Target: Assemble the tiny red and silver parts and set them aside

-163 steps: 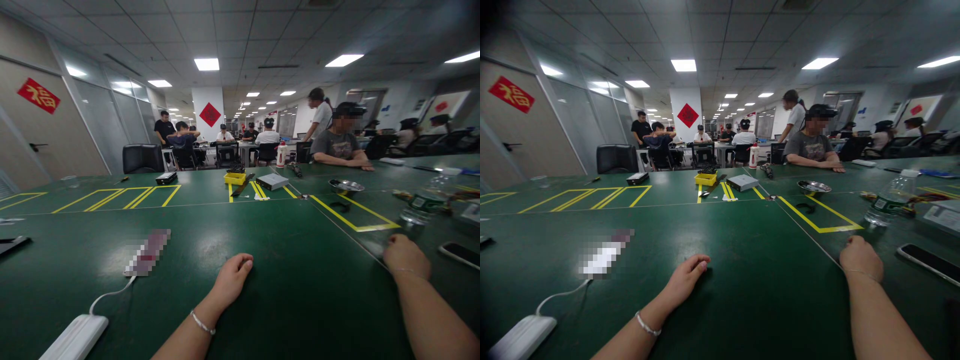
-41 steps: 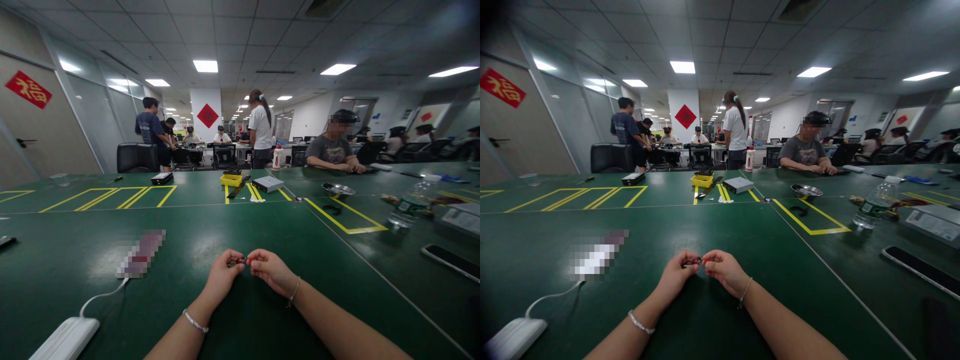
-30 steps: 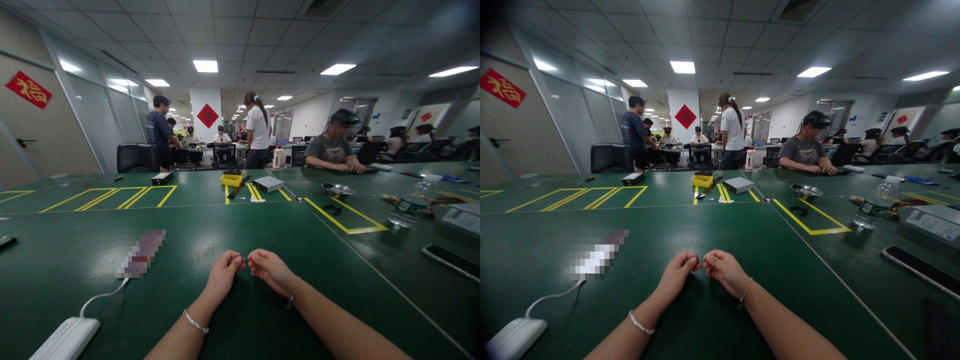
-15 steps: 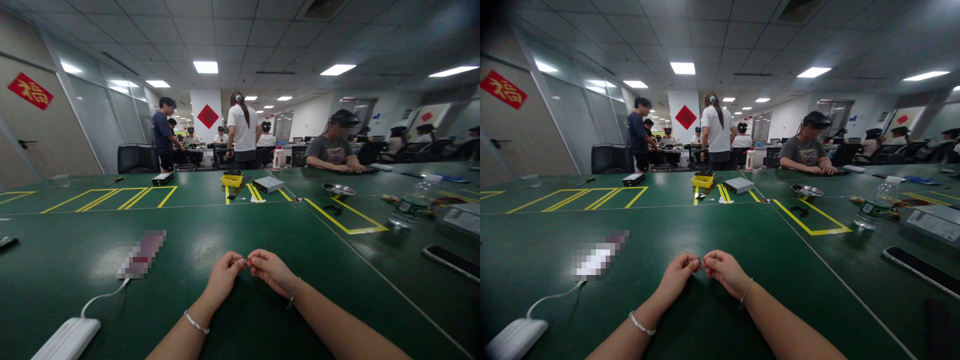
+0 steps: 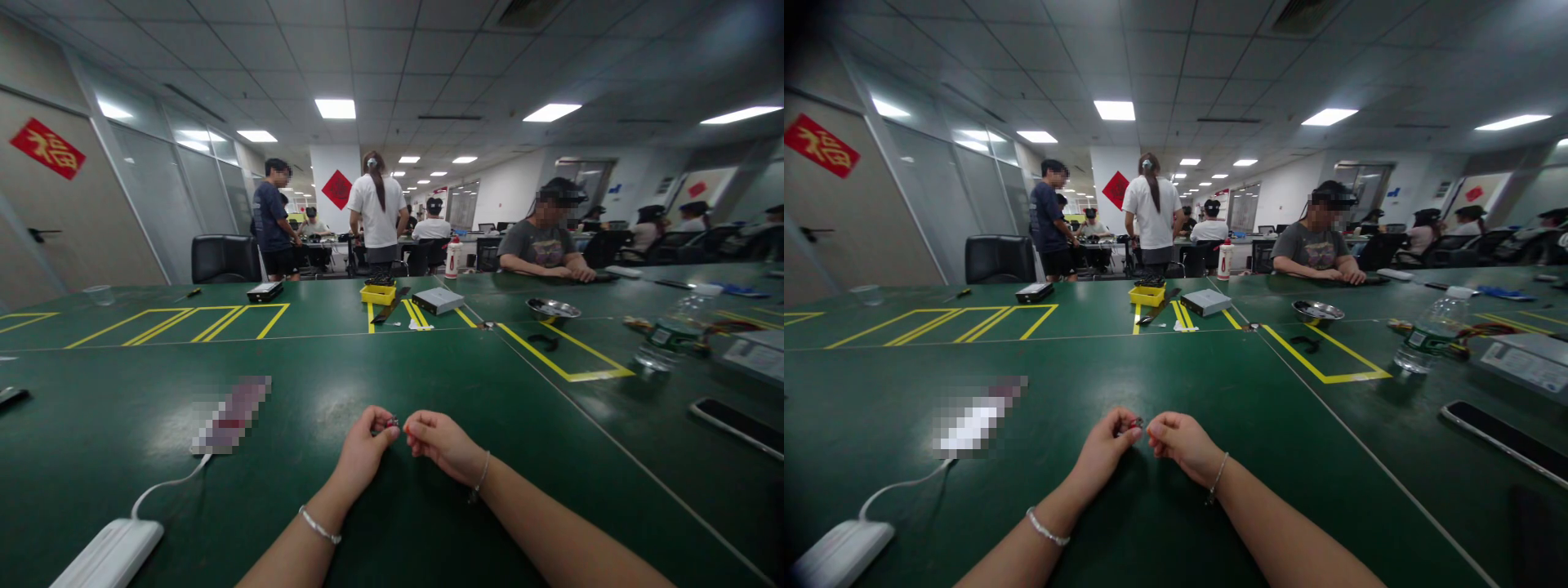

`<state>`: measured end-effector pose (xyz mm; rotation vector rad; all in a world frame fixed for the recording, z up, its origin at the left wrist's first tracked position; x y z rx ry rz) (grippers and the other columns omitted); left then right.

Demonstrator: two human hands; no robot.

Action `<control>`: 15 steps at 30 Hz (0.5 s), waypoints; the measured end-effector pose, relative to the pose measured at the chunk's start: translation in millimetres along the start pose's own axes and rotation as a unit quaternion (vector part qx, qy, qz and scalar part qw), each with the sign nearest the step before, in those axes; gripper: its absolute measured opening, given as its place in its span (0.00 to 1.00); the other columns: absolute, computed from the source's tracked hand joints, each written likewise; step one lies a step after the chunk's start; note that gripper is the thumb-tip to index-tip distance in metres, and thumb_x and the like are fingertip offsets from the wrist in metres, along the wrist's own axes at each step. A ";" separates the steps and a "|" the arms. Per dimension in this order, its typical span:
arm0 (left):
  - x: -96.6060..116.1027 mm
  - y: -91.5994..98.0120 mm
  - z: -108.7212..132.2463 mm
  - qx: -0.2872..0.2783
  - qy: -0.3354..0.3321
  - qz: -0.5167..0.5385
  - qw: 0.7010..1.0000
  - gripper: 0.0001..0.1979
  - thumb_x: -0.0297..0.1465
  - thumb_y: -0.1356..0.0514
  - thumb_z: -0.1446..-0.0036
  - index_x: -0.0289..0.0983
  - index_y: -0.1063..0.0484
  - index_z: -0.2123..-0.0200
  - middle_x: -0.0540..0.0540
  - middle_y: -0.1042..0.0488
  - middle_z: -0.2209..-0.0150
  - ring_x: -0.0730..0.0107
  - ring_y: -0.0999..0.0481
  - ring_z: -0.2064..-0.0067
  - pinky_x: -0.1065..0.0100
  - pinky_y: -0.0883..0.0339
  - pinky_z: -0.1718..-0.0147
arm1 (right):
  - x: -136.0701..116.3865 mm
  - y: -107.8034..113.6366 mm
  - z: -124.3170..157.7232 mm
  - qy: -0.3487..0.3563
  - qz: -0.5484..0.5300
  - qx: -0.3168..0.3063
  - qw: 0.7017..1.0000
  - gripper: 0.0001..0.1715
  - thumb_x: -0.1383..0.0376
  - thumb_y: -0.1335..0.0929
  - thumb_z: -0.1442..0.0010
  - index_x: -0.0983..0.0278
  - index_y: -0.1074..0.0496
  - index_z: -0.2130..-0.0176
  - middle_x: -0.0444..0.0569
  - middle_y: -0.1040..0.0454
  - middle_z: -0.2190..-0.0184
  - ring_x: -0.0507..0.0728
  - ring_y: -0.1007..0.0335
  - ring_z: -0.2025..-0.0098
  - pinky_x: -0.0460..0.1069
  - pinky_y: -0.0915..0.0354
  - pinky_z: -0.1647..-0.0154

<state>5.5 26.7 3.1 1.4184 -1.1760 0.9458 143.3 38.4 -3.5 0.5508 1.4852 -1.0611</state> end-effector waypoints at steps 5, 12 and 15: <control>3.9 0.5 1.4 -0.013 -0.020 -0.005 1.000 0.12 0.36 0.51 0.50 0.36 0.36 0.78 0.52 0.34 0.79 0.73 0.35 0.74 0.72 0.43 0.71 | -2.2 -4.3 3.0 0.006 0.057 -0.054 0.997 0.13 0.69 0.30 0.64 0.68 0.33 0.74 0.44 0.32 0.76 0.47 0.39 0.74 0.45 0.44 0.71; -1.0 -1.8 1.1 -0.032 -0.001 0.026 0.999 0.16 0.39 0.53 0.49 0.35 0.35 0.78 0.52 0.35 0.82 0.75 0.36 0.78 0.72 0.43 0.75 | -0.8 -2.8 1.0 -0.007 0.005 -0.032 0.999 0.13 0.62 0.33 0.56 0.68 0.34 0.70 0.44 0.34 0.77 0.46 0.40 0.77 0.45 0.44 0.73; -1.6 -2.7 0.9 -0.031 0.002 0.030 0.999 0.11 0.37 0.49 0.52 0.35 0.35 0.76 0.51 0.33 0.79 0.74 0.35 0.75 0.72 0.43 0.73 | -0.5 -1.0 0.2 -0.003 -0.031 -0.029 0.999 0.13 0.59 0.37 0.51 0.68 0.35 0.71 0.44 0.35 0.79 0.47 0.40 0.77 0.45 0.44 0.73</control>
Point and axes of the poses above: each hand's wrist, its own z-axis away from the middle knuckle, its own y-axis out of the back of the hand, x = y × z, the point moved 3 cm from there along -z, towards the middle knuckle
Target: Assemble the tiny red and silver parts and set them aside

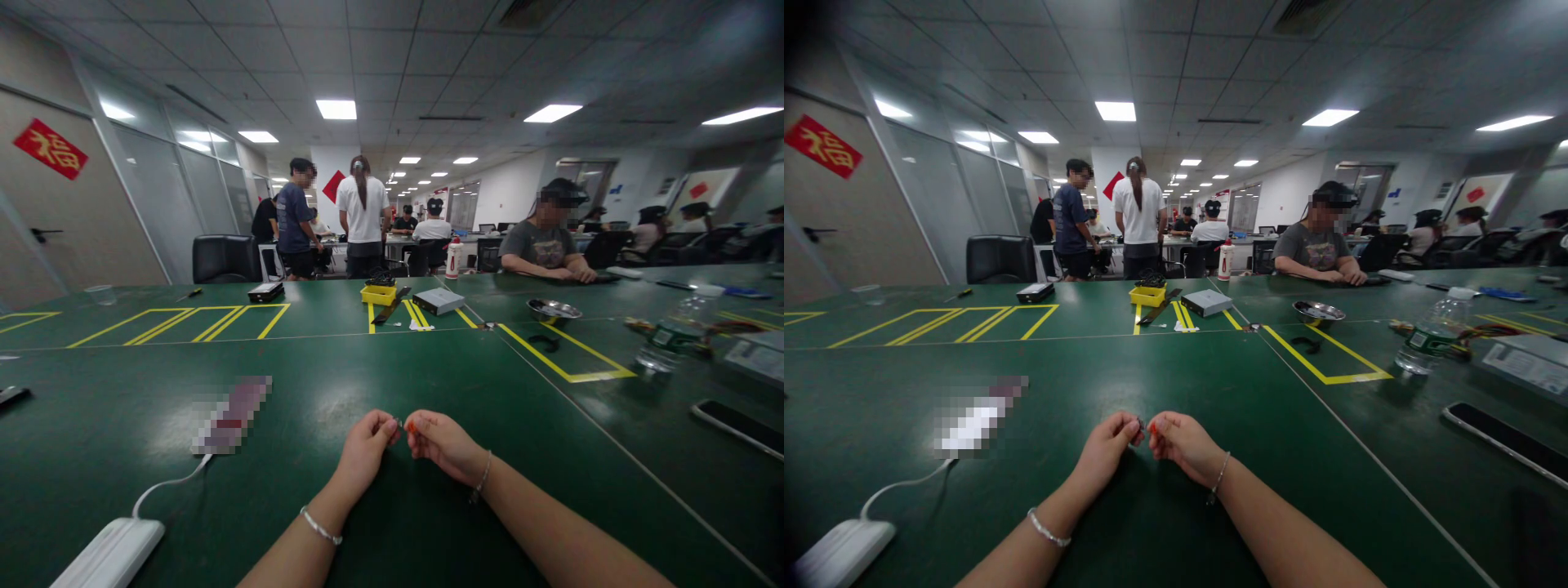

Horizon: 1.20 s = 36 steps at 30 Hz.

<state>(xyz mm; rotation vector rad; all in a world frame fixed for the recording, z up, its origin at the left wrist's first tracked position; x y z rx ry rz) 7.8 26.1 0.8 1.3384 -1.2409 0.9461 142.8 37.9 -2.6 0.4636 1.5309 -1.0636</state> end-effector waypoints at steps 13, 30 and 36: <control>-0.4 0.8 -0.9 0.010 0.003 -0.011 1.000 0.06 0.27 0.42 0.61 0.35 0.36 0.75 0.53 0.35 0.78 0.76 0.37 0.75 0.74 0.43 0.73 | 2.6 6.7 -2.4 0.001 -0.040 0.024 0.999 0.13 0.59 0.36 0.52 0.68 0.35 0.72 0.43 0.36 0.80 0.46 0.40 0.78 0.46 0.44 0.73; 6.2 -1.4 1.5 -0.016 0.014 0.021 1.000 0.15 0.39 0.51 0.51 0.34 0.35 0.78 0.51 0.33 0.81 0.75 0.35 0.77 0.73 0.42 0.74 | 2.7 5.5 -1.6 -0.003 -0.035 0.017 0.999 0.13 0.60 0.35 0.53 0.68 0.35 0.71 0.43 0.35 0.79 0.46 0.40 0.78 0.46 0.44 0.72; 2.7 -1.2 0.1 0.000 0.011 0.021 1.000 0.06 0.31 0.44 0.57 0.35 0.35 0.74 0.50 0.32 0.77 0.74 0.34 0.74 0.73 0.42 0.72 | 1.5 4.7 -1.0 -0.001 -0.030 0.014 0.999 0.13 0.64 0.31 0.58 0.67 0.35 0.71 0.44 0.33 0.76 0.46 0.39 0.76 0.46 0.44 0.70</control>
Point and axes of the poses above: each hand's wrist, its own z-axis away from the middle knuckle, its own y-axis out of the back of the hand, x = y × z, the point moved 3 cm from there along -z, towards the middle knuckle
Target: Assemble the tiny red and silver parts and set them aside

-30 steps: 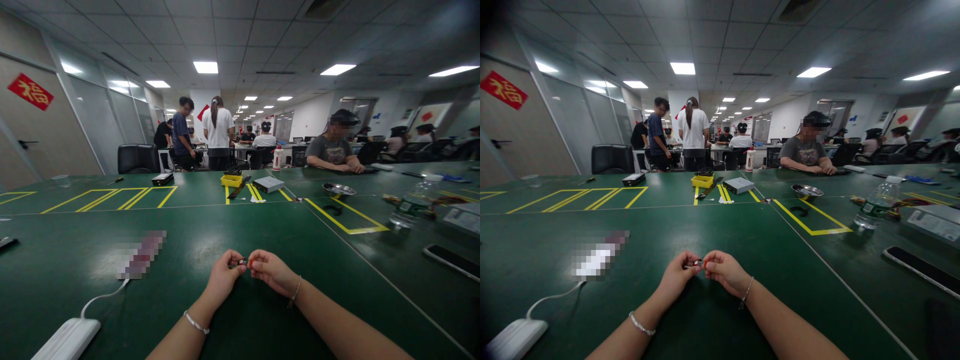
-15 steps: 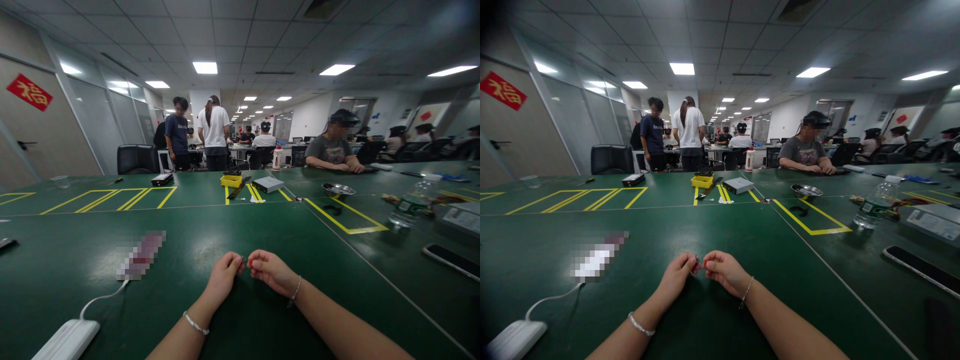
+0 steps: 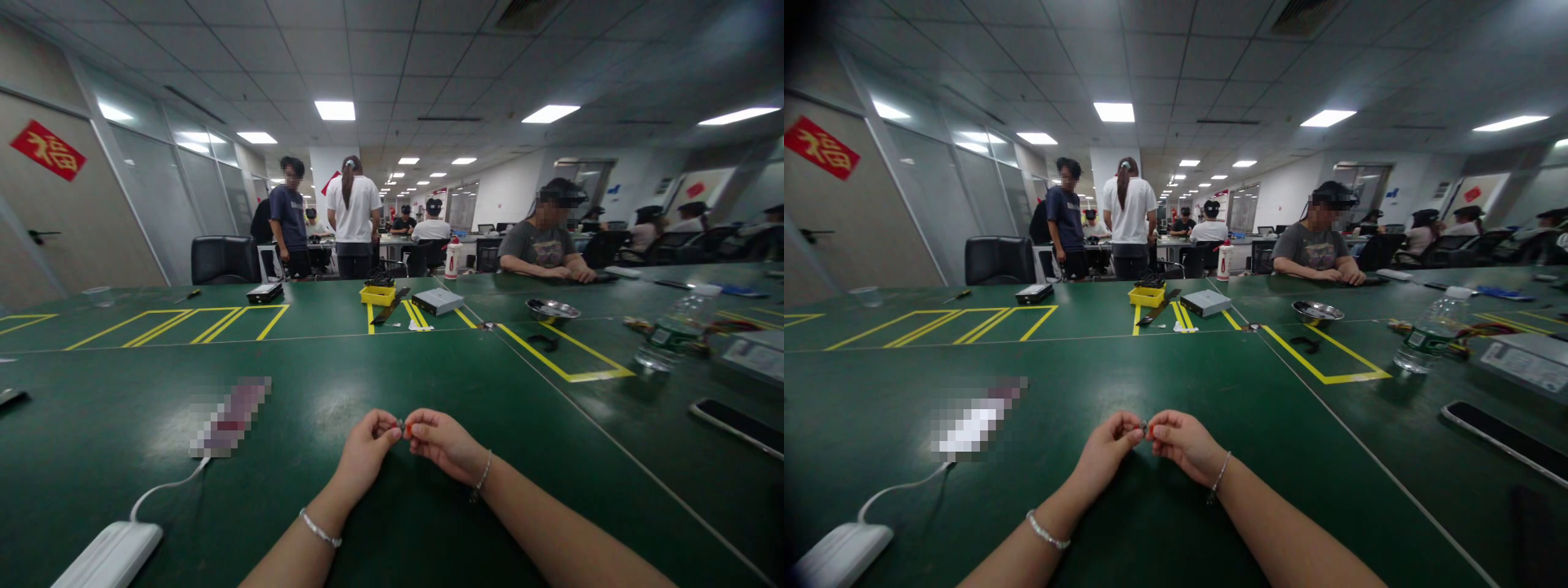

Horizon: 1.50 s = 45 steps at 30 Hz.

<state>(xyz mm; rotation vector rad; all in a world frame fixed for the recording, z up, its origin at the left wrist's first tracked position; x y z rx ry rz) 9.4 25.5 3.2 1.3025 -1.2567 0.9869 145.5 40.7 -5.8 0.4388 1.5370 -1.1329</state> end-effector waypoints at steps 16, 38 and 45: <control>1.2 1.5 0.3 -0.001 -0.009 -0.007 1.000 0.09 0.34 0.49 0.51 0.35 0.36 0.76 0.51 0.34 0.79 0.74 0.35 0.75 0.72 0.42 0.72 | 1.2 1.7 -0.1 0.005 0.000 -0.009 1.000 0.14 0.73 0.30 0.64 0.67 0.34 0.73 0.42 0.33 0.74 0.46 0.37 0.75 0.45 0.43 0.70; -3.5 1.3 -0.7 0.003 -0.009 -0.023 1.000 0.06 0.24 0.44 0.61 0.35 0.37 0.75 0.54 0.36 0.79 0.77 0.37 0.75 0.74 0.44 0.73 | -1.4 -3.0 0.7 -0.002 0.009 -0.018 1.000 0.10 0.67 0.33 0.56 0.68 0.36 0.71 0.44 0.33 0.78 0.46 0.38 0.77 0.46 0.42 0.71; -4.9 2.3 -2.5 0.019 -0.021 -0.013 1.000 0.04 0.28 0.46 0.56 0.35 0.37 0.73 0.51 0.34 0.75 0.74 0.36 0.72 0.72 0.43 0.70 | 0.3 -2.5 0.1 -0.005 0.002 -0.016 1.000 0.10 0.62 0.36 0.51 0.69 0.36 0.71 0.44 0.34 0.80 0.47 0.38 0.78 0.47 0.42 0.70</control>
Point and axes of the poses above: each hand's wrist, its own z-axis away from the middle knuckle, its own y-axis out of the back of the hand, x = y × z, the point moved 3 cm from there along -z, towards the middle knuckle
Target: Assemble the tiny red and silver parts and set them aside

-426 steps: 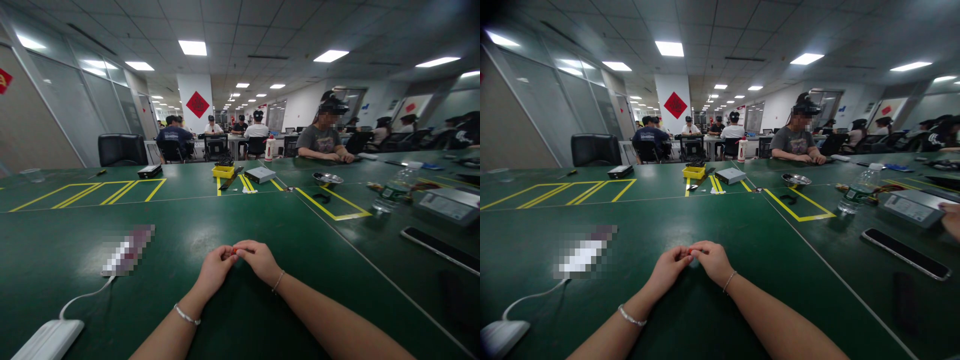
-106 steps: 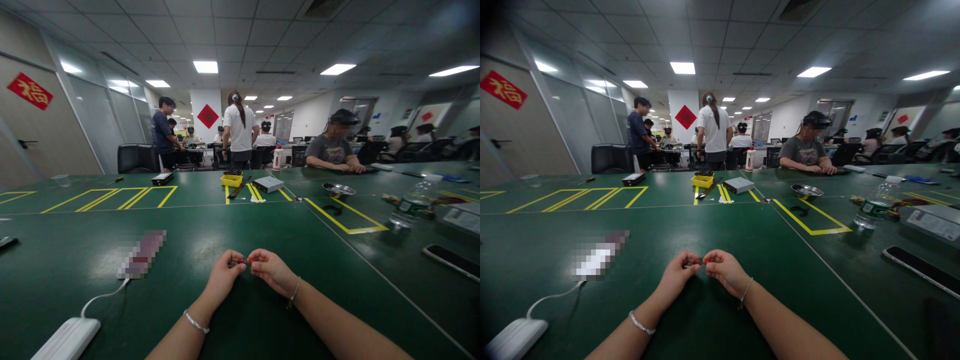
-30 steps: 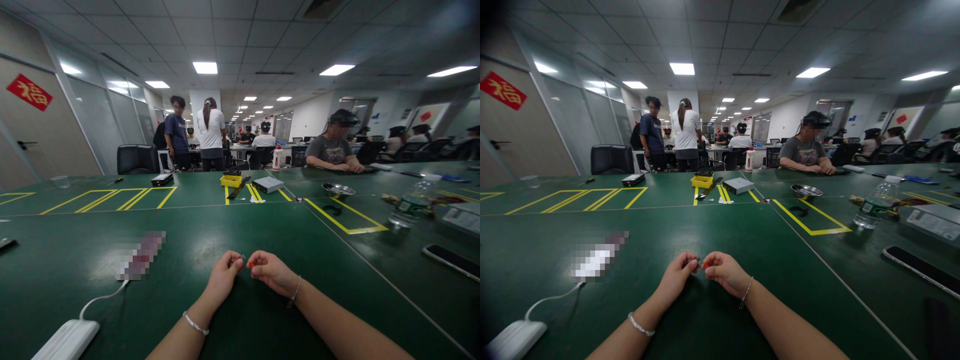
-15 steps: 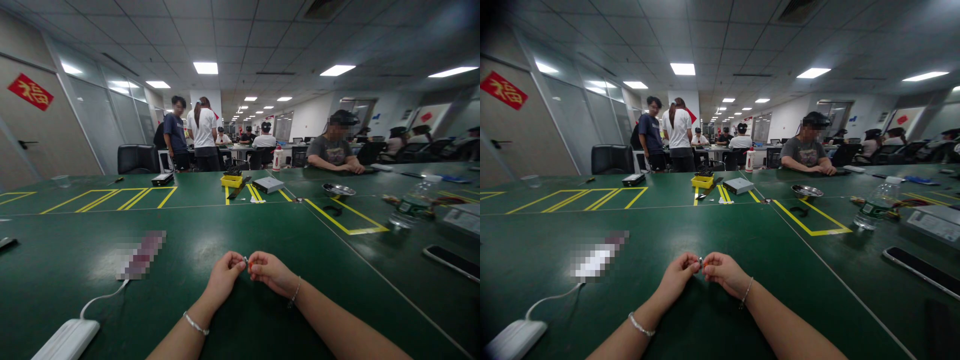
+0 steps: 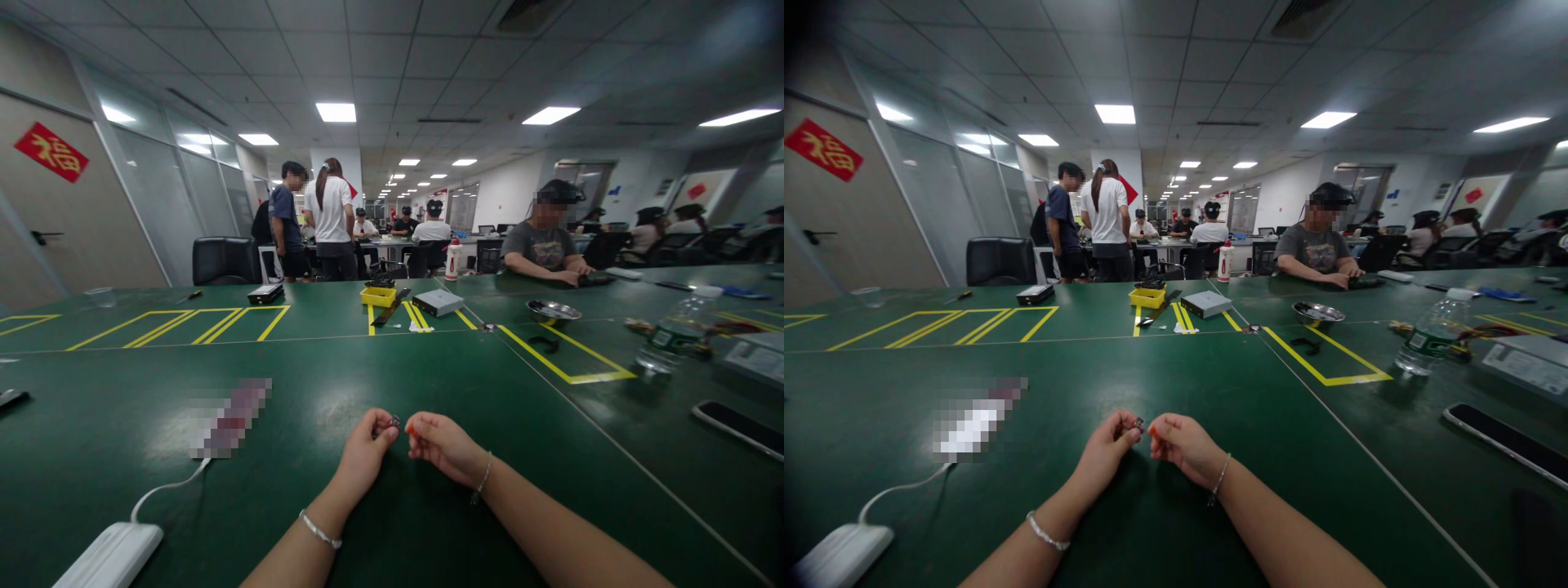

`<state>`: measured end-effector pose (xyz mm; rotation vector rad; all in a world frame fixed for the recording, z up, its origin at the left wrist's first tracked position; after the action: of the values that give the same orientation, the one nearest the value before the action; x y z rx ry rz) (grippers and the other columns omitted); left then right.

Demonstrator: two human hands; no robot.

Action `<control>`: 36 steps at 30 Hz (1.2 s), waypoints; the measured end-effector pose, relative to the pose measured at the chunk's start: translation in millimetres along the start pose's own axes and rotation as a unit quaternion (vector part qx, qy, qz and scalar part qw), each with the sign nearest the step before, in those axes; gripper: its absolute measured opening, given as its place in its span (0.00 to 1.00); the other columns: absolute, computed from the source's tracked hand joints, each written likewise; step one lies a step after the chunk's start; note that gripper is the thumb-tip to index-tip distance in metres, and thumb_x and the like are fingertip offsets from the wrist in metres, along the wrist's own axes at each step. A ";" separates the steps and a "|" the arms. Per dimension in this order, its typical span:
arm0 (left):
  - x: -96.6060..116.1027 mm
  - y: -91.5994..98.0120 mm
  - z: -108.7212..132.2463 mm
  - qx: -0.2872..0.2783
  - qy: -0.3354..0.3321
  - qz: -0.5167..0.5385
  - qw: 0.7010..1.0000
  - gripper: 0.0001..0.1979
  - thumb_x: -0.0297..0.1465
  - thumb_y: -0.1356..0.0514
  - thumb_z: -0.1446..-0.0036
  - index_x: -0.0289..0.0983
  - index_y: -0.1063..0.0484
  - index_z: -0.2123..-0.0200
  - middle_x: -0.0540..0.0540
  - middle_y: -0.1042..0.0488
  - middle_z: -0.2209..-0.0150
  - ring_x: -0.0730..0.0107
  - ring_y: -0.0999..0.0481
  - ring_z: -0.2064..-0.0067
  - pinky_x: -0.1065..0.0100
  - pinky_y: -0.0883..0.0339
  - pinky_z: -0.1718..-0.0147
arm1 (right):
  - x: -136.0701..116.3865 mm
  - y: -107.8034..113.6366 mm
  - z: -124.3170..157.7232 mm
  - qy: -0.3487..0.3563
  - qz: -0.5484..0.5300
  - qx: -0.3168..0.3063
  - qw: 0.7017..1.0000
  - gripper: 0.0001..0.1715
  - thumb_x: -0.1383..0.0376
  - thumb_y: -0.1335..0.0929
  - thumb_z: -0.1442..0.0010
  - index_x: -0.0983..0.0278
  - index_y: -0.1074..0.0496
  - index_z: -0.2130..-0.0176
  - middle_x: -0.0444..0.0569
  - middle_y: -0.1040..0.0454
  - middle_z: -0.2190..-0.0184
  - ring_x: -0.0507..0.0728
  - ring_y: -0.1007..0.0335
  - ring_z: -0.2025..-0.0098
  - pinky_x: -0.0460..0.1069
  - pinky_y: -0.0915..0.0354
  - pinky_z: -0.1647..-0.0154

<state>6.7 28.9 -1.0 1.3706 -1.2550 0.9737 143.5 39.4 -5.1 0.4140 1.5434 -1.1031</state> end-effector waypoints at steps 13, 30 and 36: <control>1.9 -2.8 1.5 -0.028 0.014 0.014 0.999 0.05 0.30 0.47 0.54 0.35 0.36 0.72 0.49 0.32 0.75 0.73 0.34 0.72 0.71 0.42 0.70 | 0.7 1.9 -0.5 0.007 -0.003 -0.005 1.000 0.10 0.63 0.35 0.52 0.68 0.35 0.71 0.43 0.34 0.80 0.46 0.38 0.78 0.47 0.42 0.69; -0.5 -1.0 0.7 -0.022 0.004 -0.019 1.000 0.06 0.28 0.44 0.58 0.35 0.35 0.72 0.52 0.35 0.77 0.75 0.37 0.74 0.74 0.44 0.74 | -1.8 0.0 1.4 0.006 -0.005 -0.004 1.000 0.11 0.69 0.31 0.59 0.68 0.35 0.72 0.44 0.33 0.76 0.46 0.38 0.75 0.47 0.42 0.67; 2.5 -1.0 1.6 -0.032 -0.006 -0.019 0.999 0.11 0.35 0.51 0.50 0.35 0.35 0.74 0.50 0.34 0.78 0.74 0.35 0.74 0.72 0.43 0.71 | -0.8 1.0 -0.4 0.002 0.000 -0.001 1.000 0.12 0.61 0.36 0.52 0.69 0.35 0.71 0.42 0.36 0.82 0.46 0.40 0.80 0.48 0.41 0.68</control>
<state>7.9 26.8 1.0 1.3480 -1.2535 0.8940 144.3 40.5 -4.8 0.4142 1.5477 -1.1015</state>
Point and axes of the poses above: each hand's wrist, its own z-axis away from the middle knuckle, its own y-axis out of the back of the hand, x = y × z, the point moved 3 cm from there along -z, towards the middle knuckle
